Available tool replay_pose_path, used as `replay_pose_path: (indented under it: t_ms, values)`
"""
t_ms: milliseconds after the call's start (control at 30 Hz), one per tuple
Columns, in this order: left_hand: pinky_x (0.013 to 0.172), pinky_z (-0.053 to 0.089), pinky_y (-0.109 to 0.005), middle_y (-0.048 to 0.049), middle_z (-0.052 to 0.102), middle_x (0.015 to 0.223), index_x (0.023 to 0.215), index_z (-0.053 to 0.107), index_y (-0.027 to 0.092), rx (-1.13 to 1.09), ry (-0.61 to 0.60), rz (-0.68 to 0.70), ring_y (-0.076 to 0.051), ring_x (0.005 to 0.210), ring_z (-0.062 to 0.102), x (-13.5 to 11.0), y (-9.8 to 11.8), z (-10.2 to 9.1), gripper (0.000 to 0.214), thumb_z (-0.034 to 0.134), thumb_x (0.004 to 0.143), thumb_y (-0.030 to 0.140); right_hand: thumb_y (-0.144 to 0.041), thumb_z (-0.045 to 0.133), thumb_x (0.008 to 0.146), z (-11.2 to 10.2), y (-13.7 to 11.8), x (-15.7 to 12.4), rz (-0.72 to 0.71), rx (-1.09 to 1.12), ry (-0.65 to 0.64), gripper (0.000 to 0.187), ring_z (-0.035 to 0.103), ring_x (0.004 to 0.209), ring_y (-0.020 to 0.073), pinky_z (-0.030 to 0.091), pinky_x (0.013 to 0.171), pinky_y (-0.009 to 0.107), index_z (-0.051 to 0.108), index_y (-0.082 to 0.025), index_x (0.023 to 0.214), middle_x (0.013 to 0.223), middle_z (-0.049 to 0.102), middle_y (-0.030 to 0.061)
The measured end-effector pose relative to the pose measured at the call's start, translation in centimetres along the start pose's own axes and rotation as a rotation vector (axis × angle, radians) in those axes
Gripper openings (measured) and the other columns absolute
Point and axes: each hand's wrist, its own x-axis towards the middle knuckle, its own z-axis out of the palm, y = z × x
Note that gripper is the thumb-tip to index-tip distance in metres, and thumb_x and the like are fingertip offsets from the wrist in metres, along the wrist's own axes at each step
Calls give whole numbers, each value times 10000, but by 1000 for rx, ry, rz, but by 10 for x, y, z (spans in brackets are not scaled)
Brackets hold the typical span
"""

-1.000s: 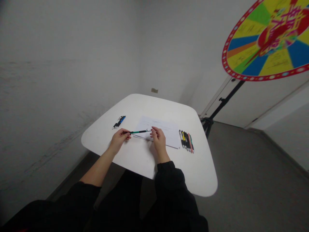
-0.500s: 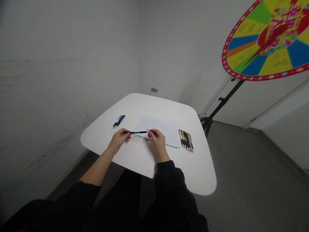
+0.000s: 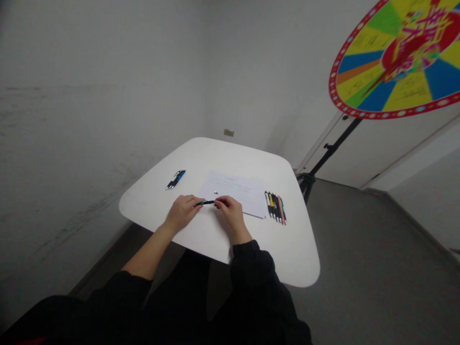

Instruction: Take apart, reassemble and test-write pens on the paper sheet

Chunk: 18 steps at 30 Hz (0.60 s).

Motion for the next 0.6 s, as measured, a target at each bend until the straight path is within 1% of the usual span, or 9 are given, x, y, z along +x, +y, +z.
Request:
replay_pose_path:
  t_ms: [100, 200, 300, 400, 500, 600]
  values:
    - [845, 504, -344, -59, 721, 1096, 1420, 592, 260, 57, -58, 93, -196, 965, 660, -1, 3, 2, 448, 554, 998, 112, -445, 722, 844, -3, 4, -4, -33, -54, -28, 234, 739, 778, 236, 589, 787, 399, 771, -229, 918, 819, 784, 58]
    - [854, 516, -332, -52, 685, 1157, 1495, 521, 316, 79, -106, 118, -190, 1005, 641, -2, 3, 3, 612, 504, 961, 18, -425, 687, 874, -5, 7, -7, -69, -97, -51, 218, 750, 786, 236, 601, 797, 407, 772, -236, 942, 868, 793, 64]
    - [853, 523, -327, -52, 653, 1159, 1515, 506, 342, 121, -147, 89, -188, 979, 628, -2, 4, 2, 655, 503, 949, 11, -403, 659, 896, -8, 9, -8, -96, -119, -24, 209, 751, 798, 236, 606, 792, 404, 767, -238, 963, 900, 792, 68]
    - [834, 526, -307, -44, 621, 1161, 1548, 462, 379, 133, -191, 53, -176, 945, 616, -2, 6, -1, 695, 482, 957, 13, -393, 648, 902, -9, 9, -7, -98, -125, -4, 205, 745, 784, 234, 604, 775, 397, 756, -235, 977, 885, 785, 65]
    - [819, 526, -285, -38, 590, 1161, 1561, 434, 411, 139, -236, 16, -169, 951, 608, -1, 10, -4, 725, 462, 960, 6, -395, 638, 906, -10, 8, -6, -94, -137, -3, 211, 735, 763, 226, 598, 763, 388, 748, -232, 981, 883, 780, 63]
    - [826, 525, -270, -32, 577, 1171, 1552, 441, 423, 142, -273, -21, -166, 979, 602, 0, 13, -6, 733, 459, 955, -2, -412, 627, 912, -10, 8, -5, -112, -178, 19, 228, 715, 737, 218, 591, 744, 381, 749, -227, 965, 889, 772, 68]
